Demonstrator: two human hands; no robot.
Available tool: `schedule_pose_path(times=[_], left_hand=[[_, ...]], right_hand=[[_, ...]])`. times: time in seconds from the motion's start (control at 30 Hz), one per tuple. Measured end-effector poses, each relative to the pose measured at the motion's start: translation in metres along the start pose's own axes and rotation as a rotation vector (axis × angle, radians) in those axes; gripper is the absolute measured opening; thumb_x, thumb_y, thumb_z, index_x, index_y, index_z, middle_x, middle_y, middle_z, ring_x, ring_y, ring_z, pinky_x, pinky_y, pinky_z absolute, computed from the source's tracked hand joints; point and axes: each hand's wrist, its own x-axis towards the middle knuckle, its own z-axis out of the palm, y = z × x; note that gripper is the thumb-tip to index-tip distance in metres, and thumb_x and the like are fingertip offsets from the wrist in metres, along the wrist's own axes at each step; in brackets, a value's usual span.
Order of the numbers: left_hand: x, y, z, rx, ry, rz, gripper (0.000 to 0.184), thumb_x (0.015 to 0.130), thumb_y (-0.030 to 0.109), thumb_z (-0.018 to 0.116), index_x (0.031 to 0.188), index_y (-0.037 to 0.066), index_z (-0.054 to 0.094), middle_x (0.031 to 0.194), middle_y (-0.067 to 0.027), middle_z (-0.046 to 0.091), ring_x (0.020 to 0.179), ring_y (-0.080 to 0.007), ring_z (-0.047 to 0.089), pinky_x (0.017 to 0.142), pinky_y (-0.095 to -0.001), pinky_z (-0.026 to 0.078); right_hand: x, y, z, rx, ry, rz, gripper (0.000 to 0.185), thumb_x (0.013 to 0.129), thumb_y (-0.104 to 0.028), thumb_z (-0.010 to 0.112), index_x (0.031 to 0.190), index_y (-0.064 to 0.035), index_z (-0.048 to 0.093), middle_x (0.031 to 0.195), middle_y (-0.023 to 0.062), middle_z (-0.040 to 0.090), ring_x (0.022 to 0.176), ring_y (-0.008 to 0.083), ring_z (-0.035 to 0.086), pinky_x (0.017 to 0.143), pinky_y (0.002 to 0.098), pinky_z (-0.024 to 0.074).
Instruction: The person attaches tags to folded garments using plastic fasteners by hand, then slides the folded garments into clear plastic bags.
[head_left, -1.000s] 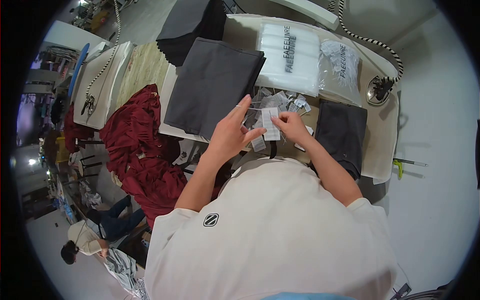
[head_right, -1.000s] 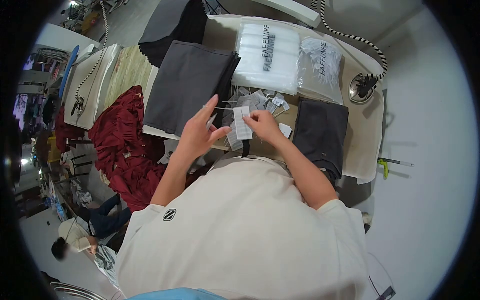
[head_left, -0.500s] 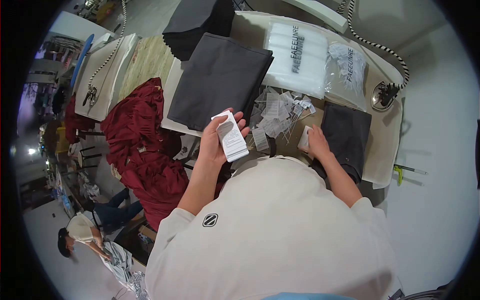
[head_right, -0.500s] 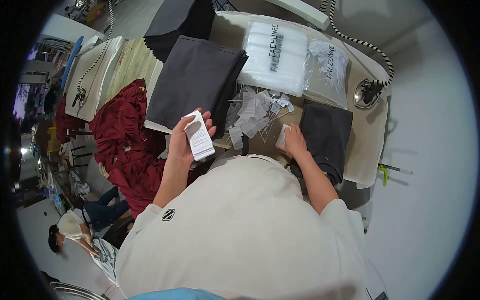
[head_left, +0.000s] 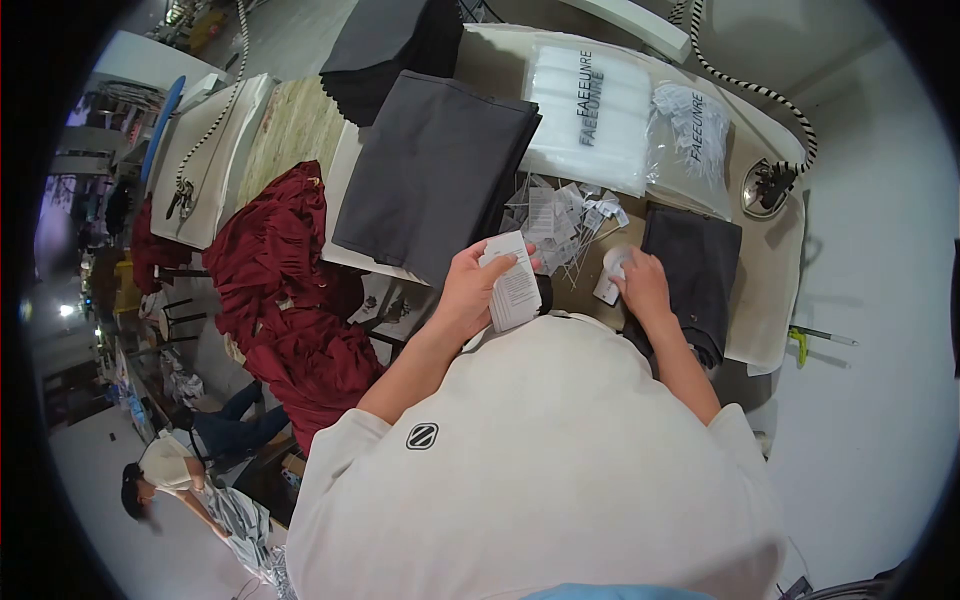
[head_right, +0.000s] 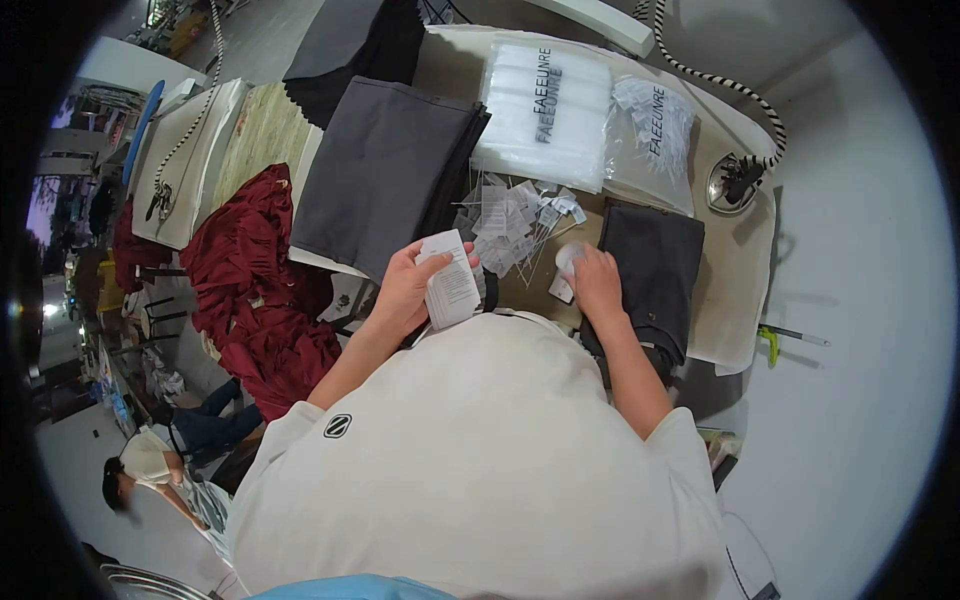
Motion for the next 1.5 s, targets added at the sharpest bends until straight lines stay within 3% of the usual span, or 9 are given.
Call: schedule_pose_path(times=[0.1, 0.17, 0.2, 0.27, 0.4, 0.83, 1.23, 1.37, 1.5], left_hand=[[0.002, 0.000, 0.007, 0.039, -0.012, 0.015, 0.028, 0.098, 0.003, 0.059, 0.125, -0.006, 0.055, 0.116, -0.0176, 0.070, 0.100, -0.0269, 0.073, 0.083, -0.0412, 0.063], [0.004, 0.000, 0.014, 0.054, -0.032, 0.041, 0.027, 0.097, 0.002, 0.063, 0.122, -0.006, 0.058, 0.111, -0.0157, 0.071, 0.097, -0.0249, 0.073, 0.083, -0.0411, 0.063], [0.007, -0.001, 0.015, 0.062, -0.040, 0.037, 0.027, 0.097, 0.002, 0.063, 0.122, -0.006, 0.058, 0.111, -0.0157, 0.071, 0.097, -0.0249, 0.073, 0.083, -0.0411, 0.063], [0.012, -0.005, 0.014, 0.149, -0.102, 0.059, 0.025, 0.096, 0.003, 0.064, 0.120, -0.005, 0.061, 0.109, -0.0128, 0.071, 0.094, -0.0197, 0.072, 0.078, -0.0361, 0.062], [0.015, -0.009, 0.014, 0.223, -0.167, 0.083, 0.025, 0.095, 0.002, 0.064, 0.119, -0.003, 0.064, 0.106, -0.0097, 0.070, 0.090, -0.0144, 0.070, 0.074, -0.0327, 0.060], [0.014, -0.004, 0.006, 0.041, -0.264, -0.133, 0.031, 0.093, -0.002, 0.059, 0.124, 0.001, 0.062, 0.109, -0.0087, 0.068, 0.090, -0.0182, 0.071, 0.078, -0.0340, 0.060], [0.013, -0.011, 0.008, 0.216, -0.201, 0.013, 0.025, 0.095, 0.002, 0.065, 0.119, 0.001, 0.062, 0.105, -0.0098, 0.070, 0.089, -0.0179, 0.072, 0.074, -0.0343, 0.061], [0.014, -0.010, 0.008, 0.222, -0.213, -0.030, 0.025, 0.094, 0.003, 0.068, 0.118, 0.002, 0.062, 0.104, -0.0092, 0.071, 0.088, -0.0173, 0.072, 0.073, -0.0328, 0.061], [0.014, -0.015, 0.008, 0.203, -0.230, -0.020, 0.026, 0.093, 0.004, 0.071, 0.117, 0.002, 0.062, 0.101, -0.0079, 0.071, 0.087, -0.0154, 0.071, 0.072, -0.0314, 0.060]], right_hand=[[0.013, -0.049, -0.066, 0.243, 0.208, -0.091, 0.042, 0.071, -0.023, 0.088, 0.102, -0.0029, 0.066, 0.140, 0.0219, 0.055, 0.121, 0.0401, 0.060, 0.103, 0.0457, 0.0490], [0.017, -0.097, -0.129, 0.508, 0.166, -0.269, 0.050, 0.068, -0.023, 0.089, 0.106, -0.0048, 0.063, 0.140, 0.0189, 0.053, 0.121, 0.0389, 0.058, 0.102, 0.0447, 0.0495], [0.018, -0.113, -0.145, 0.508, 0.174, -0.260, 0.050, 0.068, -0.023, 0.089, 0.106, -0.0048, 0.063, 0.140, 0.0189, 0.053, 0.121, 0.0389, 0.058, 0.102, 0.0447, 0.0495], [0.020, -0.133, -0.163, 0.522, 0.097, -0.485, 0.058, 0.064, -0.024, 0.091, 0.108, -0.0060, 0.059, 0.142, 0.0172, 0.048, 0.125, 0.0383, 0.054, 0.104, 0.0456, 0.0475], [0.027, -0.141, -0.158, 0.423, 0.101, -0.565, 0.059, 0.063, -0.023, 0.092, 0.107, -0.0059, 0.057, 0.142, 0.0192, 0.044, 0.130, 0.0394, 0.049, 0.107, 0.0482, 0.0452], [0.022, -0.146, -0.147, 0.359, 0.139, -0.587, 0.062, 0.060, -0.023, 0.092, 0.106, -0.0043, 0.056, 0.135, 0.0210, 0.046, 0.125, 0.0404, 0.049, 0.106, 0.0487, 0.0433], [0.016, -0.146, -0.145, 0.355, 0.130, -0.533, 0.064, 0.060, -0.030, 0.095, 0.106, -0.0046, 0.057, 0.133, 0.0204, 0.047, 0.122, 0.0397, 0.051, 0.103, 0.0478, 0.0455], [0.016, -0.146, -0.146, 0.323, 0.149, -0.559, 0.065, 0.061, -0.030, 0.095, 0.107, -0.0047, 0.057, 0.134, 0.0204, 0.046, 0.120, 0.0402, 0.052, 0.100, 0.0473, 0.0472], [0.017, -0.143, -0.139, 0.552, 0.112, -0.504, 0.053, 0.069, -0.025, 0.092, 0.105, -0.0038, 0.060, 0.129, 0.0190, 0.050, 0.109, 0.0371, 0.058, 0.093, 0.0419, 0.0518]])
